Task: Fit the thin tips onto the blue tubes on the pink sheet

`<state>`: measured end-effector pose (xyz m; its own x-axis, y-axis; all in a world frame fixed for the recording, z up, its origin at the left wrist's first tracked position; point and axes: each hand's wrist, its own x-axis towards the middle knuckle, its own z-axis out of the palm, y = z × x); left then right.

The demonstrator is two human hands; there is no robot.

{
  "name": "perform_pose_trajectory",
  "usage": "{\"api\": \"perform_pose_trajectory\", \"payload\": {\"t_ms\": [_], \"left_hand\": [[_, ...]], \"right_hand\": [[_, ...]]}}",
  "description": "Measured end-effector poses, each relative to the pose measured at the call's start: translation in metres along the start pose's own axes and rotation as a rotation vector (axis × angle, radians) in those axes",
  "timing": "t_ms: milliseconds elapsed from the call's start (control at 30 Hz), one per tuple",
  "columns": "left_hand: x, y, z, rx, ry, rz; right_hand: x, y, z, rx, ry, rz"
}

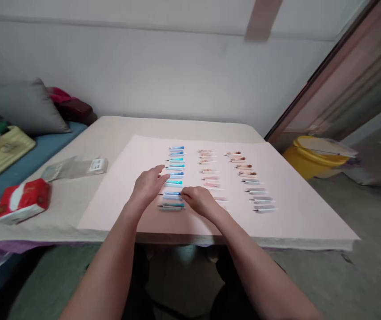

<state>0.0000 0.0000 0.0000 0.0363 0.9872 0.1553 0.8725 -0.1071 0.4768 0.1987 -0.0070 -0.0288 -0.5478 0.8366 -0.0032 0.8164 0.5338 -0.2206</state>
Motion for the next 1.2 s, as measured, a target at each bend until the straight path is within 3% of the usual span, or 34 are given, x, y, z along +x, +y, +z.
{"api": "perform_pose_trajectory", "payload": {"t_ms": [200, 367, 533, 833, 967, 1200], "left_hand": [[-0.015, -0.019, 0.004, 0.111, -0.077, -0.041], [-0.021, -0.018, 0.003, 0.149, -0.127, 0.018], [-0.022, -0.018, 0.012, 0.154, -0.326, 0.097], [-0.031, -0.019, 0.009, 0.123, -0.46, 0.06], [-0.03, -0.019, 0.012, 0.18, -0.465, 0.076], [-0.026, -0.02, 0.016, 0.246, -0.371, 0.072]], "right_hand": [[-0.015, 0.006, 0.016, 0.015, -0.079, 0.023], [-0.013, -0.005, 0.019, -0.034, -0.144, 0.001], [-0.011, -0.013, 0.025, -0.104, -0.193, 0.017], [-0.01, -0.018, 0.031, -0.102, -0.207, -0.023], [-0.009, -0.023, 0.033, -0.111, -0.181, -0.031], [-0.009, -0.031, 0.037, -0.095, -0.176, -0.064]]}}
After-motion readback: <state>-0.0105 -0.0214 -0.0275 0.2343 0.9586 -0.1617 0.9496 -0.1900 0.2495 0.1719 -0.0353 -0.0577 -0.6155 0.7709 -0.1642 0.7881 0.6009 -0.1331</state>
